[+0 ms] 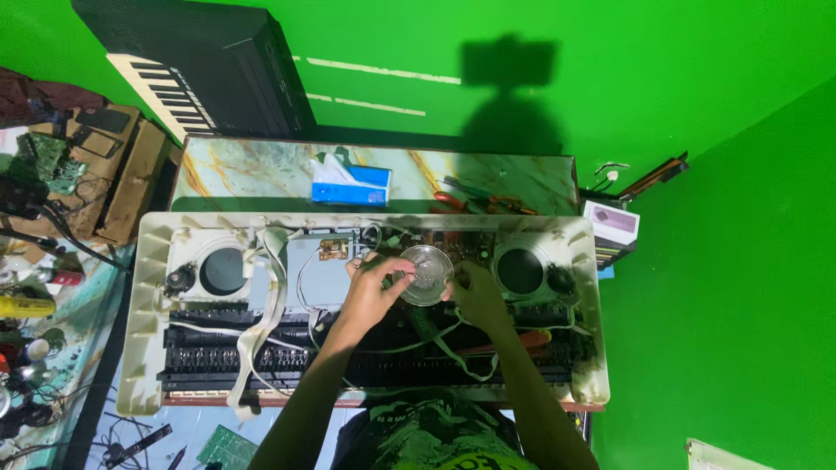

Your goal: The person uses a screwdriver to remove a screw from a speaker inside an open electronic keyboard, then lifts the speaker and adjusts internal wires.

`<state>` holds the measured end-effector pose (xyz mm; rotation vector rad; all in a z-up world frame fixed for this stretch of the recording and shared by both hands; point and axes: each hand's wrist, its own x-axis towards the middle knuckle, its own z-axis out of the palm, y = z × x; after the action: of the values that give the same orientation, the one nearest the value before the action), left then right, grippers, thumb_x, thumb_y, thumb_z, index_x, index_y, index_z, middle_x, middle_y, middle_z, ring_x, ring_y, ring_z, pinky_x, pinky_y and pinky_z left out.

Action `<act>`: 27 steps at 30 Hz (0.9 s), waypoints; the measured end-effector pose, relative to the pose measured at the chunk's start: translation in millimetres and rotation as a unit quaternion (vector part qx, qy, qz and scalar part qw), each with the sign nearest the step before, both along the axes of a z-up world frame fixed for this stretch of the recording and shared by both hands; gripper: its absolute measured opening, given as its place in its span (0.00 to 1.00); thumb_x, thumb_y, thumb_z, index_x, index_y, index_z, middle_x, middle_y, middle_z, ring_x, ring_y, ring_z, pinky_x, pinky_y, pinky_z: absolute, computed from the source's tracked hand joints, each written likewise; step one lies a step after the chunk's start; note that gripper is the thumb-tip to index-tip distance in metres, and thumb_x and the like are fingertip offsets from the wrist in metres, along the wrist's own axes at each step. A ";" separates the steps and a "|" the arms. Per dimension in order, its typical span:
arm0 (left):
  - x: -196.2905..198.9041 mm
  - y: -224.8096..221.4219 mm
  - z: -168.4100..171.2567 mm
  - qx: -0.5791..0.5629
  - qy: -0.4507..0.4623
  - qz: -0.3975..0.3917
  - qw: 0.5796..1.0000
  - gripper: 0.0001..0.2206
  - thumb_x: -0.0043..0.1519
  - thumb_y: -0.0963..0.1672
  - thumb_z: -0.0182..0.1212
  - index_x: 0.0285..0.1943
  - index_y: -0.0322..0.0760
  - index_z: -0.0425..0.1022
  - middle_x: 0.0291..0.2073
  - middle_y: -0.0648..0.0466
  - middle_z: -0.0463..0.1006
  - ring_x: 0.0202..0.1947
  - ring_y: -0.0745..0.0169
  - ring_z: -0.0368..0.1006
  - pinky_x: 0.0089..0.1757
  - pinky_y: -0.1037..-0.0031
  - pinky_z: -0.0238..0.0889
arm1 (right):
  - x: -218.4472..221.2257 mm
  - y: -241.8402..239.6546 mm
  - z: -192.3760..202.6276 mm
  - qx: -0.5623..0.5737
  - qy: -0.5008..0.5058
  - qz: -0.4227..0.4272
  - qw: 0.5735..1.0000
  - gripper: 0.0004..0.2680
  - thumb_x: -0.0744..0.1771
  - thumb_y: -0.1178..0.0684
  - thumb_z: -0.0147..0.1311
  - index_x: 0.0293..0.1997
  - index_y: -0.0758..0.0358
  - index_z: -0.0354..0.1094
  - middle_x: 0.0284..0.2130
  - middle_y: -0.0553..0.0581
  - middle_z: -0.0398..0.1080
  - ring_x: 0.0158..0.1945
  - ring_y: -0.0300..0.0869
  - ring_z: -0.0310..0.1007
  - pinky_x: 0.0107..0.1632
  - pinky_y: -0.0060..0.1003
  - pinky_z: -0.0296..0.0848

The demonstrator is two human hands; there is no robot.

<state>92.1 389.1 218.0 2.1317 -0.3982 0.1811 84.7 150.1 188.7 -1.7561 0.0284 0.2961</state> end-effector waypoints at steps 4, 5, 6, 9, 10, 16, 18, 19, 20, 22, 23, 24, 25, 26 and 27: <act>-4.5 0.6 2.4 -0.006 -0.002 0.023 1.000 0.07 0.57 0.42 0.70 0.44 0.43 0.82 0.37 0.58 0.84 0.41 0.59 0.75 0.49 0.64 0.49 | -7.2 1.2 2.0 -0.034 0.018 -0.009 0.999 0.04 0.66 0.58 0.53 0.38 0.69 0.69 0.24 0.58 0.77 0.29 0.39 0.78 0.34 0.34 0.74; -5.1 0.3 2.0 -0.007 -0.026 0.033 0.999 0.07 0.57 0.41 0.69 0.44 0.41 0.81 0.37 0.57 0.83 0.41 0.58 0.74 0.49 0.64 0.50 | -7.8 2.5 3.3 -0.040 0.023 -0.010 0.999 0.04 0.66 0.58 0.53 0.38 0.69 0.69 0.24 0.57 0.77 0.29 0.38 0.78 0.34 0.34 0.74; -5.1 -0.3 0.5 -0.009 -0.051 0.042 0.998 0.07 0.57 0.40 0.69 0.43 0.39 0.80 0.37 0.55 0.81 0.40 0.57 0.74 0.48 0.64 0.52 | -7.9 3.6 4.1 -0.045 0.027 -0.012 0.999 0.04 0.66 0.58 0.53 0.38 0.69 0.69 0.24 0.57 0.77 0.28 0.38 0.78 0.34 0.34 0.73; -5.8 -3.8 -9.9 -0.114 0.041 0.084 0.989 0.08 0.60 0.38 0.65 0.47 0.36 0.78 0.36 0.52 0.75 0.37 0.59 0.73 0.36 0.71 0.63 | -6.8 6.7 2.3 -0.012 0.043 -0.026 0.999 0.05 0.66 0.58 0.53 0.39 0.69 0.70 0.24 0.57 0.77 0.28 0.39 0.77 0.33 0.35 0.73; -4.5 -4.4 -13.7 -0.120 0.019 0.081 0.989 0.09 0.59 0.37 0.65 0.47 0.34 0.78 0.36 0.51 0.75 0.37 0.59 0.73 0.37 0.71 0.64 | -5.0 7.0 0.5 -0.017 0.032 -0.030 0.999 0.05 0.66 0.57 0.53 0.38 0.69 0.70 0.24 0.57 0.77 0.28 0.39 0.77 0.33 0.35 0.73; 15.4 -4.3 -35.0 -0.160 -0.002 0.125 0.979 0.09 0.60 0.37 0.64 0.49 0.30 0.77 0.35 0.51 0.78 0.34 0.63 0.74 0.38 0.74 0.68 | 17.1 11.9 -17.2 0.029 -0.013 -0.015 0.999 0.05 0.64 0.58 0.54 0.39 0.69 0.71 0.26 0.56 0.77 0.29 0.38 0.77 0.37 0.34 0.75; 30.5 -4.4 -49.1 -0.187 0.046 0.147 0.970 0.10 0.60 0.38 0.64 0.50 0.30 0.77 0.35 0.53 0.81 0.34 0.67 0.75 0.35 0.75 0.68 | 30.9 12.3 -18.1 0.009 -0.029 -0.014 0.999 0.06 0.64 0.57 0.55 0.40 0.67 0.72 0.26 0.56 0.76 0.29 0.37 0.75 0.36 0.33 0.74; 39.5 -4.1 -57.9 -0.212 0.077 0.148 0.963 0.09 0.61 0.39 0.63 0.50 0.31 0.77 0.34 0.52 0.81 0.33 0.67 0.75 0.35 0.75 0.68 | 38.7 11.0 -18.0 -0.006 -0.026 -0.020 0.999 0.06 0.65 0.56 0.54 0.40 0.68 0.72 0.26 0.56 0.77 0.29 0.37 0.75 0.36 0.34 0.73; 48.9 -2.1 -66.5 -0.236 0.109 0.150 0.954 0.09 0.61 0.39 0.62 0.50 0.31 0.78 0.32 0.51 0.80 0.32 0.68 0.74 0.35 0.75 0.68 | 46.9 10.4 -18.3 -0.021 -0.021 -0.025 0.999 0.06 0.66 0.56 0.54 0.39 0.69 0.72 0.25 0.57 0.77 0.28 0.38 0.75 0.35 0.35 0.72; 67.2 2.4 -80.8 -0.253 0.141 0.146 0.946 0.08 0.63 0.40 0.62 0.49 0.31 0.79 0.31 0.51 0.81 0.31 0.70 0.74 0.36 0.76 0.68 | 66.0 10.7 -20.0 -0.028 -0.015 -0.039 0.999 0.07 0.66 0.56 0.53 0.39 0.70 0.72 0.25 0.58 0.77 0.28 0.38 0.75 0.34 0.36 0.72; 77.1 4.2 -85.3 -0.246 0.141 0.140 0.949 0.08 0.63 0.40 0.62 0.48 0.31 0.81 0.31 0.52 0.83 0.31 0.70 0.74 0.36 0.77 0.68 | 75.3 12.2 -21.5 -0.022 -0.015 -0.047 0.999 0.07 0.65 0.56 0.53 0.40 0.70 0.71 0.26 0.58 0.77 0.28 0.38 0.76 0.33 0.36 0.73; 85.6 4.8 -88.2 -0.240 0.142 0.136 0.951 0.07 0.64 0.41 0.63 0.47 0.31 0.82 0.31 0.52 0.84 0.31 0.71 0.75 0.37 0.77 0.69 | 84.3 12.6 -22.7 -0.015 -0.014 -0.053 0.998 0.07 0.65 0.57 0.53 0.41 0.70 0.71 0.26 0.58 0.77 0.28 0.38 0.77 0.33 0.37 0.73; 95.4 4.2 -89.6 -0.234 0.142 0.142 0.951 0.08 0.64 0.41 0.63 0.48 0.31 0.82 0.31 0.51 0.84 0.31 0.70 0.76 0.36 0.77 0.69 | 95.2 11.8 -24.1 -0.052 -0.046 -0.047 0.996 0.08 0.65 0.56 0.54 0.43 0.70 0.72 0.26 0.57 0.77 0.28 0.38 0.77 0.33 0.37 0.73; 104.4 4.5 -90.4 -0.226 0.144 0.147 0.952 0.09 0.63 0.41 0.63 0.48 0.31 0.81 0.31 0.50 0.84 0.30 0.68 0.76 0.35 0.76 0.69 | 104.9 11.9 -27.2 -0.088 -0.077 -0.043 0.992 0.09 0.65 0.55 0.55 0.45 0.69 0.73 0.27 0.57 0.77 0.28 0.38 0.76 0.34 0.37 0.73; 114.7 4.3 -90.9 -0.218 0.146 0.152 0.953 0.09 0.63 0.41 0.63 0.49 0.31 0.81 0.31 0.49 0.84 0.29 0.67 0.77 0.35 0.75 0.70 | 116.4 10.5 -31.8 -0.123 -0.107 -0.039 0.986 0.10 0.65 0.55 0.56 0.46 0.68 0.74 0.27 0.57 0.77 0.29 0.38 0.76 0.34 0.37 0.72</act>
<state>206.8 393.4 127.1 1.7323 0.1405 0.1127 201.1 160.6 157.0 -2.0186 -0.0233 0.0458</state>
